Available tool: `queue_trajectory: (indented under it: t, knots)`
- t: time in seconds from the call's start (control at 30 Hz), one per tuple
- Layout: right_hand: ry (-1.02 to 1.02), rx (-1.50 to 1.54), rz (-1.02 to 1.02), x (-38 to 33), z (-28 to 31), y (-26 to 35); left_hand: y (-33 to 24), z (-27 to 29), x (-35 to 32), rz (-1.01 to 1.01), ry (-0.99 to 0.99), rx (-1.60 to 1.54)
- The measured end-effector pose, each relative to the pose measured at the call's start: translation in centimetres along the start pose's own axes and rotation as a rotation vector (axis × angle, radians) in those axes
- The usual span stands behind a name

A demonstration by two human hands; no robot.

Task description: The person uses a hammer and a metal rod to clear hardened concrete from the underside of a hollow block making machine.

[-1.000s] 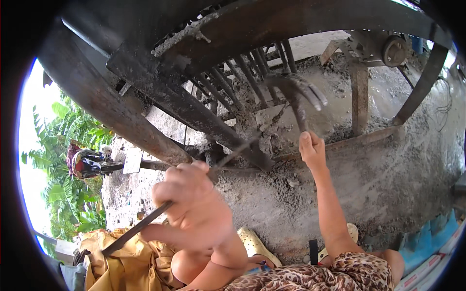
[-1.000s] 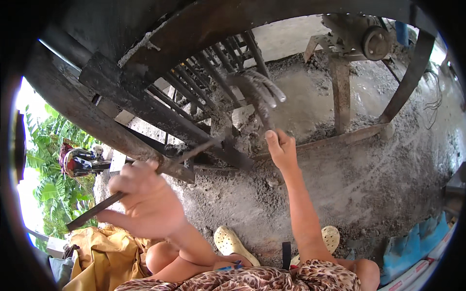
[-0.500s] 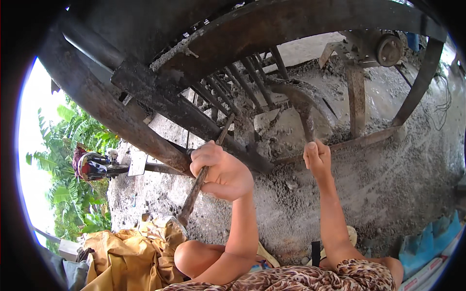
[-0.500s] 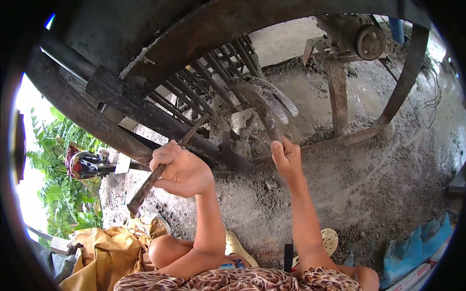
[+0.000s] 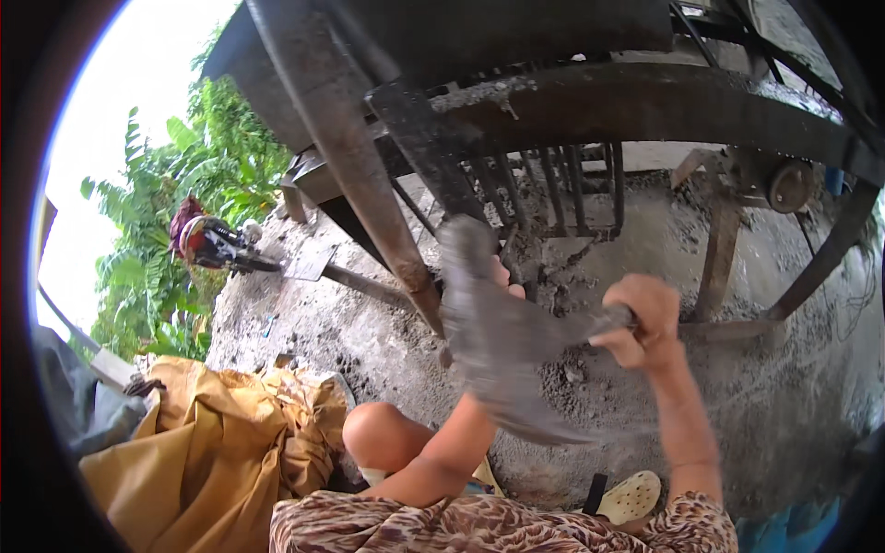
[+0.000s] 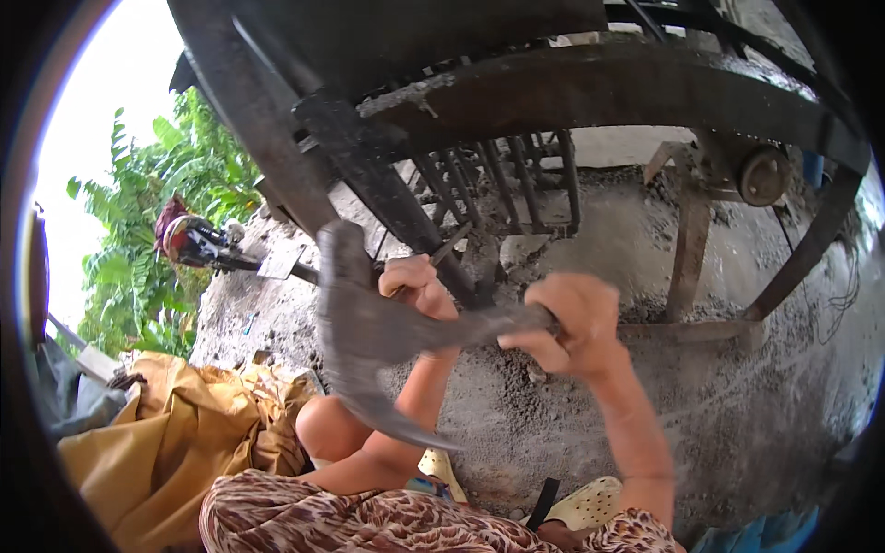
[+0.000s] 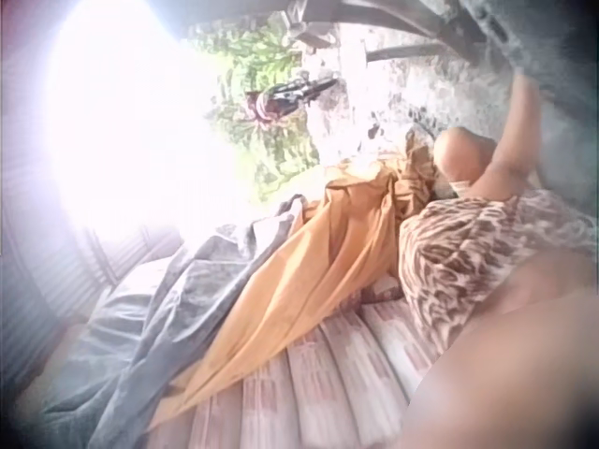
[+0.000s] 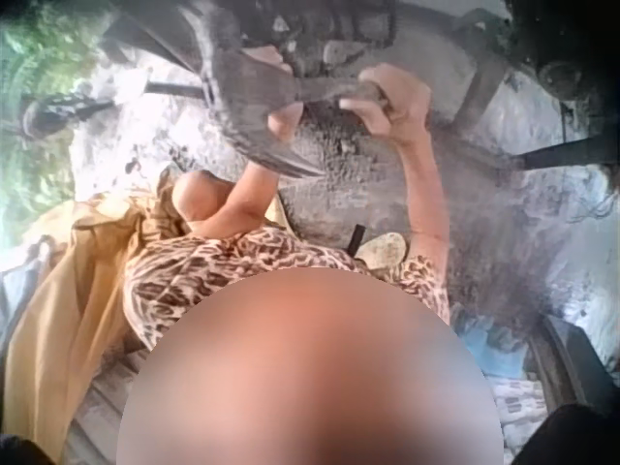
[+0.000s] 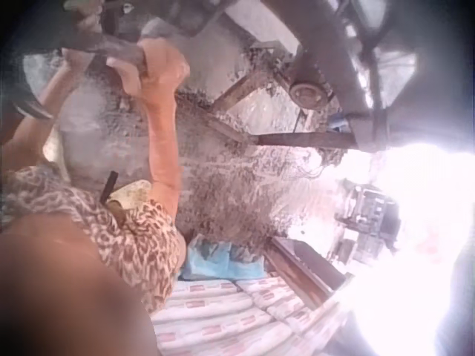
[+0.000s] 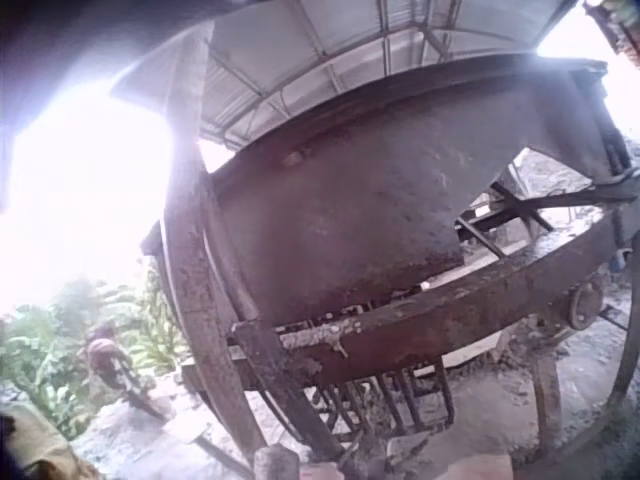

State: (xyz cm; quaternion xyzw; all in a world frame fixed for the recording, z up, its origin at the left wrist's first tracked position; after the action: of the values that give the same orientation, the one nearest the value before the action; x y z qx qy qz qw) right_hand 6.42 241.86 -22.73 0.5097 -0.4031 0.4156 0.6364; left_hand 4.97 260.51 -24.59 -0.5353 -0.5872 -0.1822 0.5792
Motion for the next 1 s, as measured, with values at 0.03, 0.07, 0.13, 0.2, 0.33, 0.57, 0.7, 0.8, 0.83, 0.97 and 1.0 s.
queue_trajectory:
  t: [0.03,0.07,0.13,0.2,0.33,0.57,0.7,0.8,0.83,0.97,1.0]
  knots:
    - [0.025,-0.092,0.090,1.8,0.6,1.1,0.1,0.1,0.0,0.023,-0.009,0.044]
    - [0.046,-0.193,0.132,3.3,1.1,2.1,0.0,-0.1,-0.1,0.039,0.031,0.080]
    - [0.064,-0.210,0.255,5.3,2.2,4.4,0.2,-0.1,0.0,0.110,-0.064,-0.114]
    - [0.094,-0.260,0.347,6.1,3.2,6.0,0.1,-0.3,0.0,0.097,-0.119,-0.217]
    - [0.223,-0.260,0.460,5.4,3.9,8.0,-0.1,-0.8,0.0,0.103,-0.092,-0.179]
    - [0.197,-0.527,0.379,3.6,6.4,8.7,0.7,-1.1,-1.7,0.127,-0.047,-0.086]
    - [0.236,-0.467,0.335,2.2,6.2,7.0,1.7,-1.2,-2.4,0.087,-0.033,-0.102]
    - [0.269,-0.616,0.273,1.3,5.4,5.3,2.0,-0.9,-2.8,0.151,-0.020,0.090]
    - [0.298,-0.717,0.222,1.1,5.2,4.6,2.0,-0.8,-3.0,0.231,-0.001,0.038]
    - [0.314,-0.631,0.115,0.1,6.1,4.1,0.9,-1.0,-2.9,0.294,0.057,0.107]
    - [0.335,-0.605,0.063,-0.2,6.4,4.0,0.1,-1.3,-2.5,0.196,0.123,0.103]
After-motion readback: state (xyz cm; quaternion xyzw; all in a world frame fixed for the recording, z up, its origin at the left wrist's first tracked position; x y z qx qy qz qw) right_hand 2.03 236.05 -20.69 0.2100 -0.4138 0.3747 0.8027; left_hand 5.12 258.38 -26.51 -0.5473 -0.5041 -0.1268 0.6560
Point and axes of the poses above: each hand's wrist, its own x-axis towards the middle knuckle, its own z-axis out of the back of the hand, y = z × x, the point moved 5 cm from there along x, towards the middle knuckle, and after that the axes turned 5 degrees about -y, right-handed, at the moved point
